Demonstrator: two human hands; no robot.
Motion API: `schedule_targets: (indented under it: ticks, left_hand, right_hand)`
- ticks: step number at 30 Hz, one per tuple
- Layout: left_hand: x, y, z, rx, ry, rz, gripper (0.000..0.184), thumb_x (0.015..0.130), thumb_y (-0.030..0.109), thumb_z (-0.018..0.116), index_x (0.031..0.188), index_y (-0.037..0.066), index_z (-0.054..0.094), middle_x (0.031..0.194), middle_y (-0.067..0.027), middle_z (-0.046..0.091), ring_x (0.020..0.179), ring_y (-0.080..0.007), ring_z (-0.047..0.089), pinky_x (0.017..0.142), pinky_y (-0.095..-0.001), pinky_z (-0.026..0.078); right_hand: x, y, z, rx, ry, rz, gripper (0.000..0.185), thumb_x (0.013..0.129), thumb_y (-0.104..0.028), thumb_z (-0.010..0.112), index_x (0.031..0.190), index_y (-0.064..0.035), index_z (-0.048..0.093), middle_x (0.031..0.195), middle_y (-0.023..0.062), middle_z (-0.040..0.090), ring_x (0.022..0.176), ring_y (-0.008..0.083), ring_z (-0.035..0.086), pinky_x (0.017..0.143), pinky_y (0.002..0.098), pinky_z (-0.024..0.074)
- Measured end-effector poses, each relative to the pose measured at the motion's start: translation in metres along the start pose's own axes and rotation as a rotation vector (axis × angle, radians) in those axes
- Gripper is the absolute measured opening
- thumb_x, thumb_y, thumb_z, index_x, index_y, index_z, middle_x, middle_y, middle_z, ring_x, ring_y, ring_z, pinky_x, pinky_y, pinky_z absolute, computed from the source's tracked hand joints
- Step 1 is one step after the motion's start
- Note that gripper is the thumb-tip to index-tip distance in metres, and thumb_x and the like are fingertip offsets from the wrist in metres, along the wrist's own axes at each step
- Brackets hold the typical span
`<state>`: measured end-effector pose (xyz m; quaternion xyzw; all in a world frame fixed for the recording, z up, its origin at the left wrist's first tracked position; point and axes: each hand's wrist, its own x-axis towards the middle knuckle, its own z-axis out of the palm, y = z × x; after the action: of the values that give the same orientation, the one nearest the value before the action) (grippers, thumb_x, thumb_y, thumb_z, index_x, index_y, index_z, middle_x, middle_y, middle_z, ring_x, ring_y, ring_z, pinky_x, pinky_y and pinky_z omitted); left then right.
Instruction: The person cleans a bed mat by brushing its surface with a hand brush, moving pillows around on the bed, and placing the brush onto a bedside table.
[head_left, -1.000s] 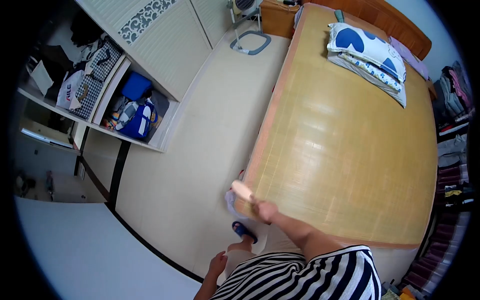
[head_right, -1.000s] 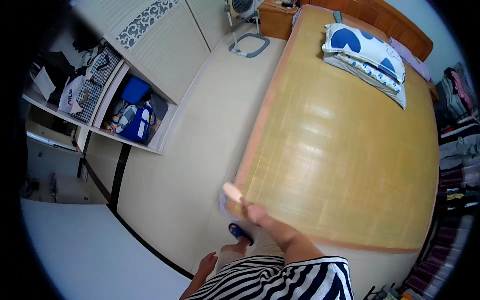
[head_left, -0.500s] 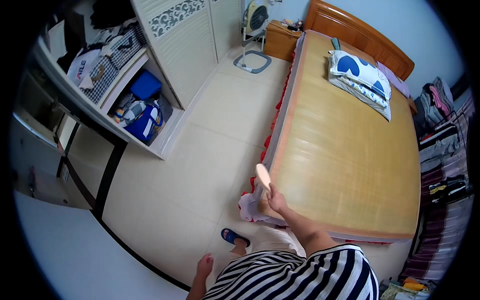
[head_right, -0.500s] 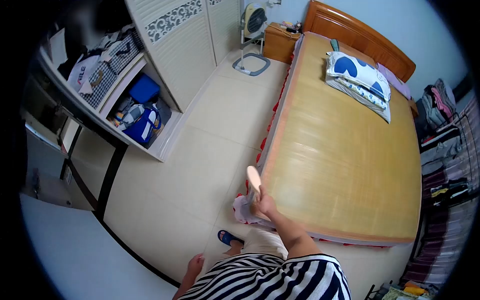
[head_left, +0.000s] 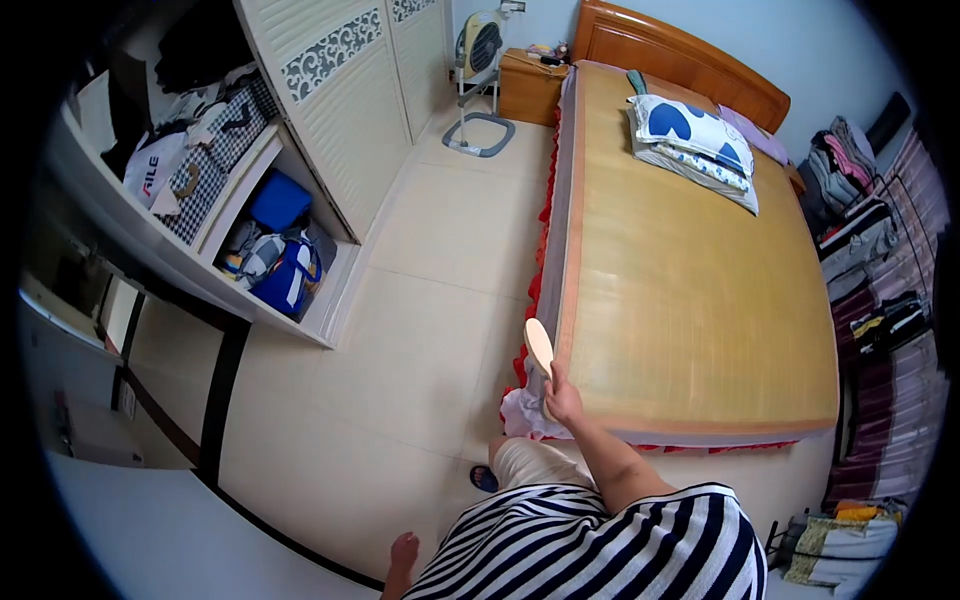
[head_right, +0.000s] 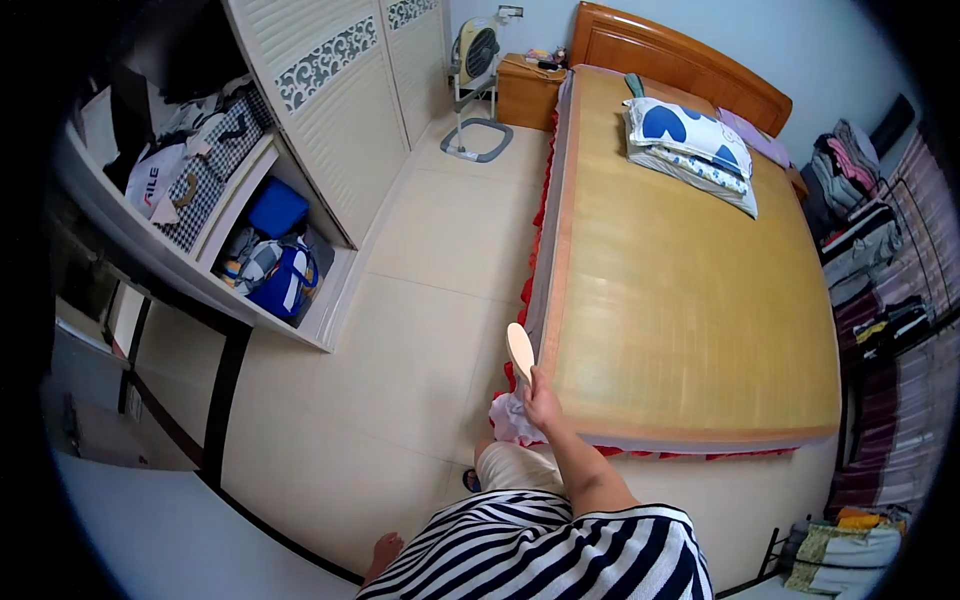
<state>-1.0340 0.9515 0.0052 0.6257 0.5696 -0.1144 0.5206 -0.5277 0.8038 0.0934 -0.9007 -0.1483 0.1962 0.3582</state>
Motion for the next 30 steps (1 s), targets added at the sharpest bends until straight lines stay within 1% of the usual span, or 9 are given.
schedule_targets:
  ticks: [7, 12, 14, 18, 20, 23, 25, 27, 30]
  left_hand:
    - [0.074, 0.099, -0.015, 0.357, -0.212, 0.400, 0.036, 0.081, 0.027, 0.054, 0.110, 0.005, 0.056, 0.091, -0.0164, 0.063, 0.084, -0.0292, 0.061, 0.076, -0.0341, 0.047]
    - [0.126, 0.190, -0.047, 0.527, -0.153, 0.331, 0.036, 0.082, 0.027, 0.053, 0.110, 0.004, 0.056, 0.088, -0.0171, 0.063, 0.082, -0.0269, 0.061, 0.075, -0.0331, 0.047]
    - [0.179, 0.182, -0.057, 0.227, -0.157, 0.395, 0.038, 0.082, 0.027, 0.053, 0.111, 0.002, 0.055, 0.091, -0.0175, 0.062, 0.085, -0.0232, 0.061, 0.076, -0.0315, 0.047]
    - [0.244, 0.202, -0.098, 0.224, -0.241, 0.420, 0.039, 0.083, 0.027, 0.054, 0.111, 0.000, 0.055, 0.091, -0.0176, 0.063, 0.086, -0.0201, 0.060, 0.075, -0.0305, 0.047]
    - [0.294, 0.222, -0.120, 0.551, -0.461, 0.242, 0.038, 0.084, 0.031, 0.050, 0.107, 0.002, 0.058, 0.093, -0.0153, 0.063, 0.086, -0.0253, 0.060, 0.075, -0.0335, 0.047]
    - [0.283, 0.370, -0.141, 0.985, -0.430, 0.323, 0.038, 0.084, 0.031, 0.049, 0.107, 0.002, 0.058, 0.092, -0.0112, 0.064, 0.082, -0.0250, 0.060, 0.073, -0.0346, 0.046]
    - [0.291, 0.432, -0.138, 0.816, -0.096, 0.467, 0.036, 0.083, 0.027, 0.051, 0.109, 0.003, 0.058, 0.088, -0.0103, 0.064, 0.077, -0.0243, 0.060, 0.071, -0.0352, 0.046]
    - [0.332, 0.465, -0.122, 0.296, -0.074, 0.544, 0.037, 0.083, 0.026, 0.052, 0.112, 0.003, 0.055, 0.085, -0.0131, 0.063, 0.073, -0.0268, 0.059, 0.071, -0.0357, 0.046]
    - [0.349, 0.535, -0.094, 0.290, -0.216, 0.572, 0.040, 0.082, 0.025, 0.054, 0.114, 0.003, 0.052, 0.088, -0.0166, 0.063, 0.077, -0.0274, 0.060, 0.073, -0.0347, 0.047]
  right_hand:
    - [0.027, -0.018, -0.007, 0.030, 0.195, 0.189, 0.047, 0.087, -0.024, 0.046, 0.129, -0.0071, 0.033, 0.111, 0.0234, 0.053, 0.099, 0.0393, 0.053, 0.084, 0.0438, 0.0427]
    - [0.076, 0.017, -0.007, 0.018, 0.367, 0.256, 0.050, 0.086, -0.027, 0.045, 0.130, -0.0073, 0.031, 0.093, 0.0275, 0.058, 0.085, 0.0431, 0.057, 0.074, 0.0481, 0.0443]
    - [0.100, 0.016, -0.005, 0.127, 0.397, 0.419, 0.050, 0.086, -0.026, 0.045, 0.130, -0.0059, 0.031, 0.107, 0.0268, 0.054, 0.097, 0.0407, 0.054, 0.083, 0.0440, 0.0431]
    - [0.158, -0.012, -0.008, 0.207, 0.416, 0.539, 0.052, 0.086, -0.028, 0.046, 0.131, -0.0082, 0.029, 0.103, 0.0269, 0.056, 0.095, 0.0411, 0.055, 0.082, 0.0441, 0.0433]
    - [0.191, -0.016, -0.009, 0.240, 0.442, 0.543, 0.051, 0.086, -0.029, 0.045, 0.131, -0.0088, 0.030, 0.101, 0.0269, 0.057, 0.093, 0.0415, 0.055, 0.081, 0.0450, 0.0436]
    - [0.251, -0.006, -0.003, 0.177, 0.634, 0.369, 0.051, 0.087, -0.029, 0.046, 0.130, -0.0092, 0.030, 0.099, 0.0271, 0.057, 0.092, 0.0420, 0.056, 0.079, 0.0462, 0.0438]
    - [0.273, -0.029, -0.032, 0.226, 0.554, 0.411, 0.050, 0.086, -0.029, 0.046, 0.130, -0.0094, 0.031, 0.094, 0.0278, 0.058, 0.089, 0.0425, 0.056, 0.076, 0.0475, 0.0444]
    - [0.290, -0.039, -0.048, 0.214, 0.539, 0.442, 0.050, 0.086, -0.028, 0.046, 0.130, -0.0090, 0.030, 0.092, 0.0279, 0.058, 0.087, 0.0427, 0.057, 0.075, 0.0477, 0.0446]
    - [0.319, -0.039, -0.060, 0.212, 0.547, 0.483, 0.050, 0.086, -0.028, 0.045, 0.129, -0.0077, 0.030, 0.087, 0.0281, 0.059, 0.083, 0.0429, 0.058, 0.072, 0.0481, 0.0452]
